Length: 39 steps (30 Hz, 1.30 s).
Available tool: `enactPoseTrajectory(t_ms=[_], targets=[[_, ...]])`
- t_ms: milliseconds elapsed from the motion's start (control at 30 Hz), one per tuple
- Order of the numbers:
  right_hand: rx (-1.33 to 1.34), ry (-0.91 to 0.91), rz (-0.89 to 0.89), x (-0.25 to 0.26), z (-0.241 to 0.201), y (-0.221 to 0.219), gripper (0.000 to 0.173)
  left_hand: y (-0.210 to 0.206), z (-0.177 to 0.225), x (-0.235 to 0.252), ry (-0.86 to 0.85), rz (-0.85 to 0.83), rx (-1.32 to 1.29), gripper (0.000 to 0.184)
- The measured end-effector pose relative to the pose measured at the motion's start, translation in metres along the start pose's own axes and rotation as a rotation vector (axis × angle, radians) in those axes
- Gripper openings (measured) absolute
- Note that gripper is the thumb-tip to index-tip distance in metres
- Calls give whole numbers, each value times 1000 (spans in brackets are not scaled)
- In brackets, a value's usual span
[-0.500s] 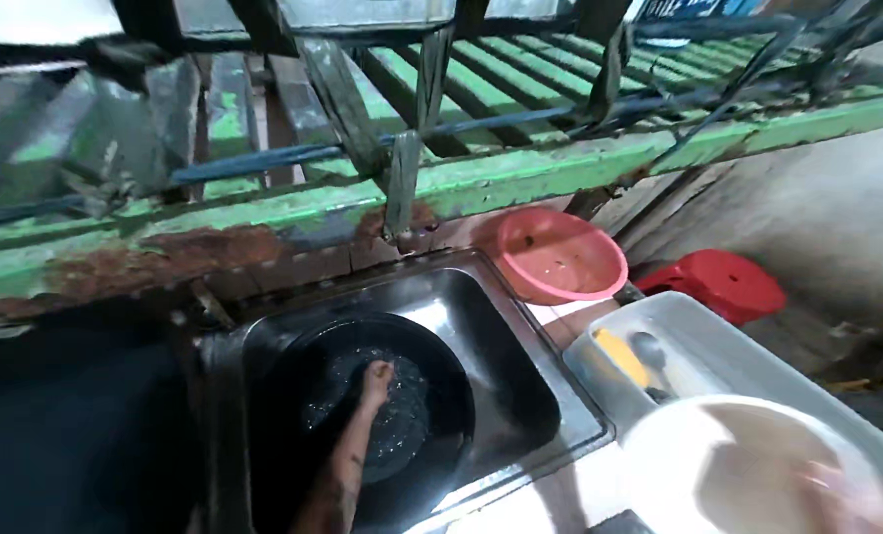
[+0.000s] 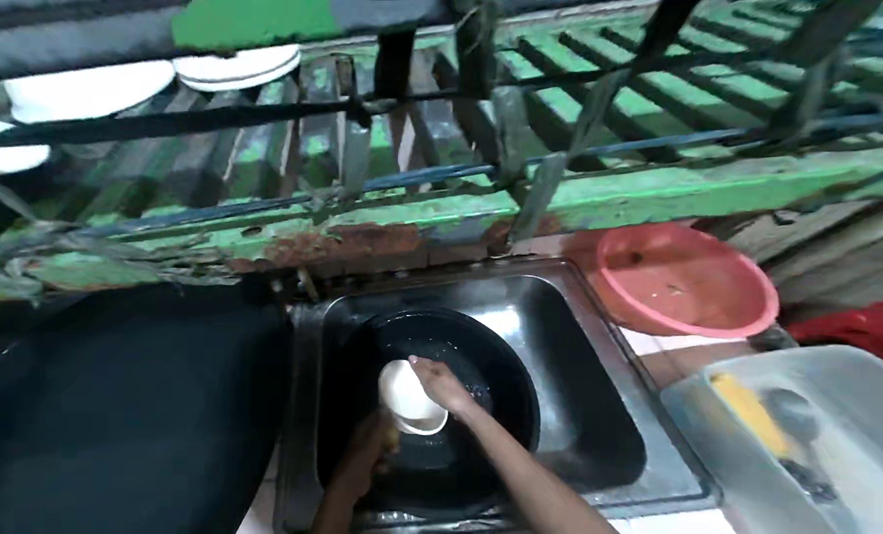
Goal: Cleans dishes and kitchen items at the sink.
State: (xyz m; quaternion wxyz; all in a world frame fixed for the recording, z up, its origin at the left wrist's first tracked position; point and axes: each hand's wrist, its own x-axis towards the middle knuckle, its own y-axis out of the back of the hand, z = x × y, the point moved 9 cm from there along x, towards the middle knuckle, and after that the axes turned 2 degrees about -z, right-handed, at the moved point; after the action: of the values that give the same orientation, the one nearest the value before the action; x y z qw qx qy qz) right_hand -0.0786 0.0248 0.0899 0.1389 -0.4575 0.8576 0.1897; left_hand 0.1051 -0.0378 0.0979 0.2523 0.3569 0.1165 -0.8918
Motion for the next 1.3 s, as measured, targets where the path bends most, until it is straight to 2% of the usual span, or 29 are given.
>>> enactPoseTrajectory(t_ms=[100,200,267,400,533,633,667,700,800,867,967,1067,1167,1233,1300], targets=[[-176,25,-38,25,1,-10,53,14,-5,7,-23,165,-130,57],[-305,-15,-33,33,10,-8,56,14,-7,10,28,161,-85,63],[-311,2,-51,30,13,-7,55,12,-2,10,40,148,19,58],[-303,-44,-103,15,25,14,55,1,4,13,87,52,171,54],[-449,-171,-101,-7,54,34,58,-23,-4,36,102,-117,363,60],[-513,-253,-150,-23,63,52,56,-41,-16,60,98,-203,497,52],[-496,-255,-138,-30,51,63,56,-43,-25,68,126,-202,491,48],[-446,-217,-44,-36,29,82,55,-44,-35,77,158,-188,486,46],[-191,137,465,-55,-62,161,50,-47,-56,94,213,-179,541,49],[-116,365,609,-68,-124,194,52,-50,-55,94,192,-210,647,50],[-259,542,679,-73,-176,208,33,-47,-37,90,69,-237,867,64],[-531,480,660,-74,-190,206,33,-33,6,84,-129,-89,865,64],[-598,399,622,-73,-192,205,33,-49,67,67,-240,5,614,56],[-643,355,619,-72,-193,206,33,-82,101,63,-284,-44,334,51],[-662,228,575,-66,-190,212,36,-118,132,63,-349,-121,57,47]])
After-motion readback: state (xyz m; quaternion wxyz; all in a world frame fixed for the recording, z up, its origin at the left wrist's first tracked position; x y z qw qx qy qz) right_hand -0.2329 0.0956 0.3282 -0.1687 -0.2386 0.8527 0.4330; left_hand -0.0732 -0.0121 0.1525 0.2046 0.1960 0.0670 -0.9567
